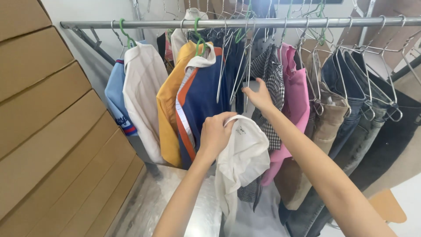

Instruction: Unfolding various garments and hanging them on a clothing rack using wire hangers.

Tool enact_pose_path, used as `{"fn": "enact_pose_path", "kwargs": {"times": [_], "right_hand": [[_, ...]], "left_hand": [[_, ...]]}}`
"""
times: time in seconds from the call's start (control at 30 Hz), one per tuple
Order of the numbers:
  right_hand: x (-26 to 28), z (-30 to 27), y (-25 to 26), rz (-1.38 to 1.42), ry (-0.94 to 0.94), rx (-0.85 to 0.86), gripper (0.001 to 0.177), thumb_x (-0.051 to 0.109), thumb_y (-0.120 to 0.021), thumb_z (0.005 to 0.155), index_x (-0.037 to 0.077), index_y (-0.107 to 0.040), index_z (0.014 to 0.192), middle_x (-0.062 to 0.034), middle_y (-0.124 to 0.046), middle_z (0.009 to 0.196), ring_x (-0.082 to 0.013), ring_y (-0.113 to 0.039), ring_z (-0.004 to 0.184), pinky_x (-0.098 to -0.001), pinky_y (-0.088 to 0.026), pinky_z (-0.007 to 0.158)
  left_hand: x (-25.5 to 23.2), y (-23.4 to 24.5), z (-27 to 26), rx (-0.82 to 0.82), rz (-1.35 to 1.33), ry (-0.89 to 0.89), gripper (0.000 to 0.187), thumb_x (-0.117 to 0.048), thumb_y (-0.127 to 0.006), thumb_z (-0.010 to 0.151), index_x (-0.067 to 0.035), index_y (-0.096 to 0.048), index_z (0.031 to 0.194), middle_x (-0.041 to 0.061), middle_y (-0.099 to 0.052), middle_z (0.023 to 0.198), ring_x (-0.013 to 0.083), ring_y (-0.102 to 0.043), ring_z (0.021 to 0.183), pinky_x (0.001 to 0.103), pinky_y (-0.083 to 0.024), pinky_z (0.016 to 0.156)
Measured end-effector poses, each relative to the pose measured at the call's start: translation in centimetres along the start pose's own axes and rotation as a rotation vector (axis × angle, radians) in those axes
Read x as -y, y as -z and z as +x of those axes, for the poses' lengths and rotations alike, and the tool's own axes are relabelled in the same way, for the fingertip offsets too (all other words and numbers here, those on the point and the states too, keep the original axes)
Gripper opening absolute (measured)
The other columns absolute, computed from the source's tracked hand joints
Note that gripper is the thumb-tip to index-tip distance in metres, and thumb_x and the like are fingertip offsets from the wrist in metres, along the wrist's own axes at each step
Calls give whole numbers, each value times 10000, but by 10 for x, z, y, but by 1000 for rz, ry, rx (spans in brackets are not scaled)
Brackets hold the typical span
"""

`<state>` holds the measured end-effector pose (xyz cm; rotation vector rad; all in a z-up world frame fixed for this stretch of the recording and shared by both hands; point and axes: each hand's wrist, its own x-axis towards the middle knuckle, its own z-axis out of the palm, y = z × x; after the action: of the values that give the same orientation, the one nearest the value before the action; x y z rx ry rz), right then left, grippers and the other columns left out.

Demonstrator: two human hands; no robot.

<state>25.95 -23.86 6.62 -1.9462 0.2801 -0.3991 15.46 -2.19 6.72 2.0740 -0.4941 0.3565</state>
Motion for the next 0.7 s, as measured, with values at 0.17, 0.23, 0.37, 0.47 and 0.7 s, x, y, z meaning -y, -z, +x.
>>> {"fn": "enact_pose_path", "kwargs": {"times": [0.17,0.23,0.37,0.47,0.7], "right_hand": [[-45,55,-16,-21,24,-57,530,320,-785,869,188,-741,1381,-184,-630,1463,-369,-580,1371,-508,-533,1034],[-53,61,-11,8,-18,-74,486,319,-789,849,211,-767,1323,-151,-679,1370,-328,-675,1232,-497,-628,872],[-66,70,-1,89,-31,-88,411,198,-732,841,88,-693,1235,-69,-701,997,-195,-656,895,-314,-559,582],[-38,47,13,181,-41,-93,338,182,-667,896,109,-629,1224,-52,-654,1012,-173,-624,916,-279,-538,579],[13,28,38,363,-127,-37,436,31,-579,775,168,-589,1189,-2,-604,1119,-155,-607,886,-488,-629,653]], "left_hand": [[2,17,9,18,-75,36,212,-140,-743,984,-200,-850,1158,126,-845,1024,365,-802,1015,444,-663,879],[4,15,11,27,-102,48,212,-137,-742,986,-193,-850,1159,127,-847,1023,371,-803,1011,446,-661,880],[4,8,14,42,-151,62,224,-137,-732,988,-196,-848,1169,150,-843,971,374,-807,988,447,-669,850],[5,2,13,40,-161,54,212,-141,-737,985,-200,-852,1152,148,-832,886,353,-814,912,425,-663,796],[8,-6,5,4,-175,53,180,-158,-761,975,-218,-862,1111,132,-798,739,292,-804,748,359,-641,701]]}}
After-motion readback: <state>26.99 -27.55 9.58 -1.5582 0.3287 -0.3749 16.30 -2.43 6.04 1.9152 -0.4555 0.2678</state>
